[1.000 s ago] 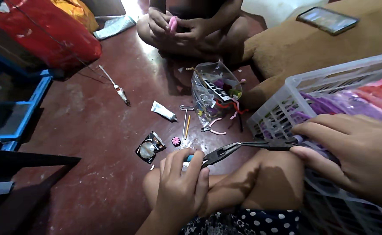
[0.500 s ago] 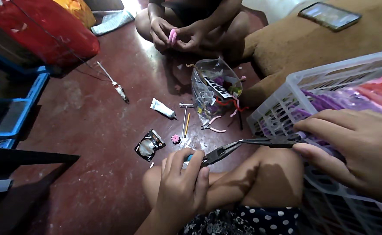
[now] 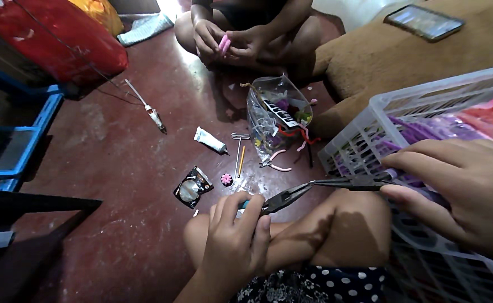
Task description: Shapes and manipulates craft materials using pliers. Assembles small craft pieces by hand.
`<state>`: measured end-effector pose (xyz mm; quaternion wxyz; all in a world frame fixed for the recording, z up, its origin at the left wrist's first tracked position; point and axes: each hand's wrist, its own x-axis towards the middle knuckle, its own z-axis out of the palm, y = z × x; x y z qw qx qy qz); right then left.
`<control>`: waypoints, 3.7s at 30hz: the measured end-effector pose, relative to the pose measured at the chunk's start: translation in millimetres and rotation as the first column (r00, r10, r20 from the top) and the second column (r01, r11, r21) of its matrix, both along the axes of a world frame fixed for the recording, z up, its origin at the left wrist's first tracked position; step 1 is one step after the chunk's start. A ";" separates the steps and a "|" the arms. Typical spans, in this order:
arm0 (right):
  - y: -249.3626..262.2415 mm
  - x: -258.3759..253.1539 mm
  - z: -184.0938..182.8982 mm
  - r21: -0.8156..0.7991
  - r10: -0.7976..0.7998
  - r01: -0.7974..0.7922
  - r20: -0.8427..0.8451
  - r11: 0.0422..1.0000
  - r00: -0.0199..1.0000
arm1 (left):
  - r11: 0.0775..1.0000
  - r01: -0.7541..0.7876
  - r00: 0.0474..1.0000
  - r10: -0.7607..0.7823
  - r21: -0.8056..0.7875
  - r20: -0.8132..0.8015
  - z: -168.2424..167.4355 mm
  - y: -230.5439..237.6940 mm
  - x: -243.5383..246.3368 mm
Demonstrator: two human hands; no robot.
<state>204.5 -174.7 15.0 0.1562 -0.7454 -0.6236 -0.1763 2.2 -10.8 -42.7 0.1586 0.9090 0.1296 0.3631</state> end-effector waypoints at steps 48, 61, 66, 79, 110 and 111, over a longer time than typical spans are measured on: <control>-1.3 -1.0 -4.8 -0.229 -0.093 0.040 -0.225 0.973 0.970 | 0.954 -0.068 0.993 0.093 0.293 -0.073 -12.6 12.3 18.5; 3.0 4.4 1.7 -0.413 -0.210 0.045 -0.363 0.909 0.908 | 0.958 0.010 0.996 0.014 0.285 -0.084 -17.0 23.6 30.6; 7.9 9.0 3.4 -0.474 -0.231 -0.006 -0.439 0.881 0.868 | 0.947 0.028 0.995 0.003 0.320 -0.096 -16.1 31.0 32.1; 24.3 13.8 22.0 -0.664 -0.411 -0.089 -0.557 0.743 0.722 | 0.938 0.041 0.995 -0.007 0.345 -0.099 -14.5 39.1 33.8; 11.5 6.1 4.3 -0.130 -0.056 0.026 -0.237 0.991 0.970 | 0.949 0.102 0.993 -0.115 -0.298 -0.025 -1.7 12.4 25.7; 11.5 6.1 4.2 -0.133 -0.059 0.026 -0.248 0.991 0.967 | 0.943 0.108 0.992 -0.122 -0.314 -0.026 -1.4 11.8 24.9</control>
